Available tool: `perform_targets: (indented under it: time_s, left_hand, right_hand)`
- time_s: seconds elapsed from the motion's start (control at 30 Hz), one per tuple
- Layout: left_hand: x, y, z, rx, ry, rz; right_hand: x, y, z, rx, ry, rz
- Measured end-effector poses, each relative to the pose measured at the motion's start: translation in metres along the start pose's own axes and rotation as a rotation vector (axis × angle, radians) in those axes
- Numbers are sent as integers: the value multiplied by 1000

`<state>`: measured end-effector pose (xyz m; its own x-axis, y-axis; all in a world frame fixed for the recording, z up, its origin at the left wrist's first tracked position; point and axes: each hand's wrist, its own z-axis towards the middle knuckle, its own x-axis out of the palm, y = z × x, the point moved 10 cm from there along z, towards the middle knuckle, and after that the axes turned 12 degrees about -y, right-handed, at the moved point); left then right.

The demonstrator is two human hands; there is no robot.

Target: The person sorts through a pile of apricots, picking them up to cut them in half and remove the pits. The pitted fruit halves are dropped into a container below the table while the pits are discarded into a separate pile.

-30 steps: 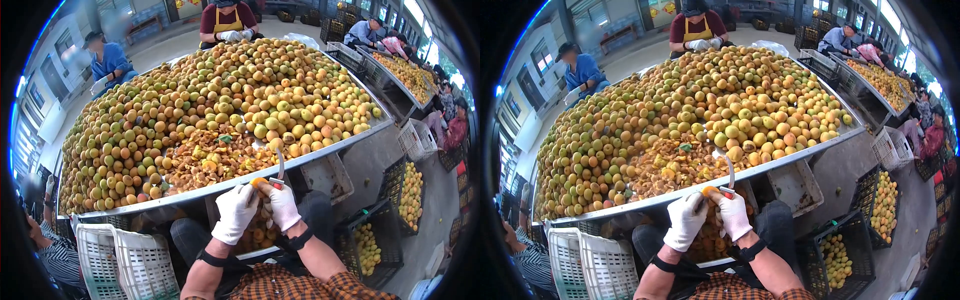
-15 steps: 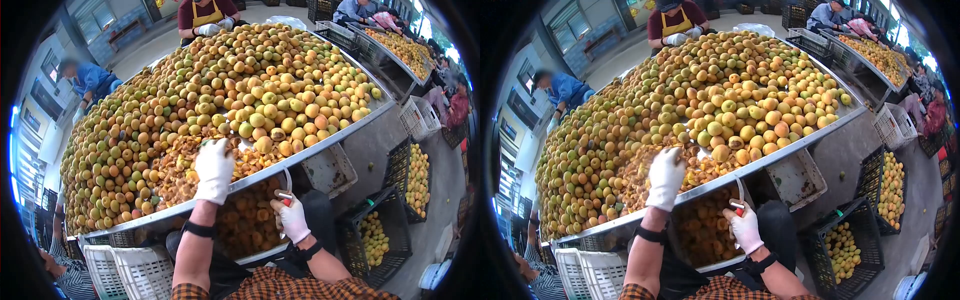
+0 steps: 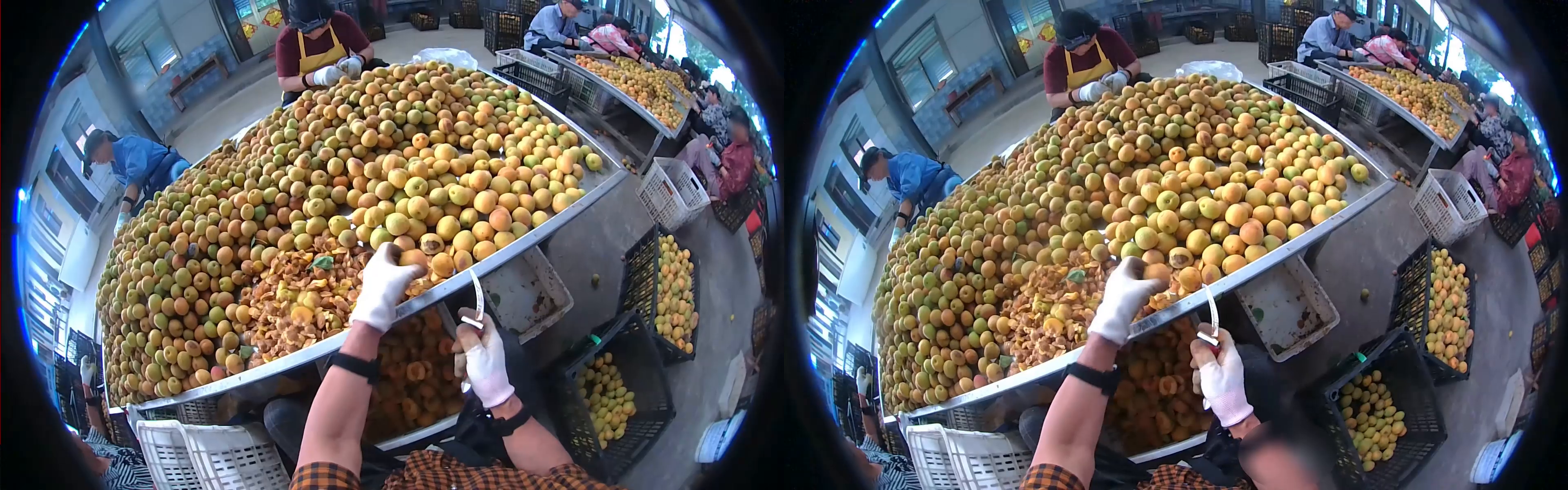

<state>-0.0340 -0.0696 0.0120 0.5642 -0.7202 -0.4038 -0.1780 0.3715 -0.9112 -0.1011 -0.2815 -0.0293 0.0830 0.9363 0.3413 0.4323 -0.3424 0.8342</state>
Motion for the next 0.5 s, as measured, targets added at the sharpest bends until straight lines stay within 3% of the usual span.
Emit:
perform_targets:
  time_s: [0.07,0.13,0.2,0.27,0.33,0.43,0.47,0.5]
  left_hand:
    - [-16,3,-26,-367,66,-517]
    - [-35,5,-44,-352,23,-672]
    - [-52,16,-49,-283,-95,-582]
    - [-54,52,-32,-85,-231,-364]
    - [-41,48,-43,-87,-131,-80]
    - [-47,51,-42,127,-242,17]
    - [-56,60,-40,-5,-292,26]
    - [-62,63,-38,-27,-332,1]
  right_hand:
    - [5,18,-11,-85,83,-11]
    - [25,30,-15,-163,186,-26]
    - [55,44,-4,-519,143,-301]
    - [91,48,19,-779,46,-502]
    - [117,27,59,-950,19,-722]
    - [132,21,73,-870,-6,-688]
    - [128,20,85,-915,-39,-645]
    - [120,11,100,-550,77,-365]
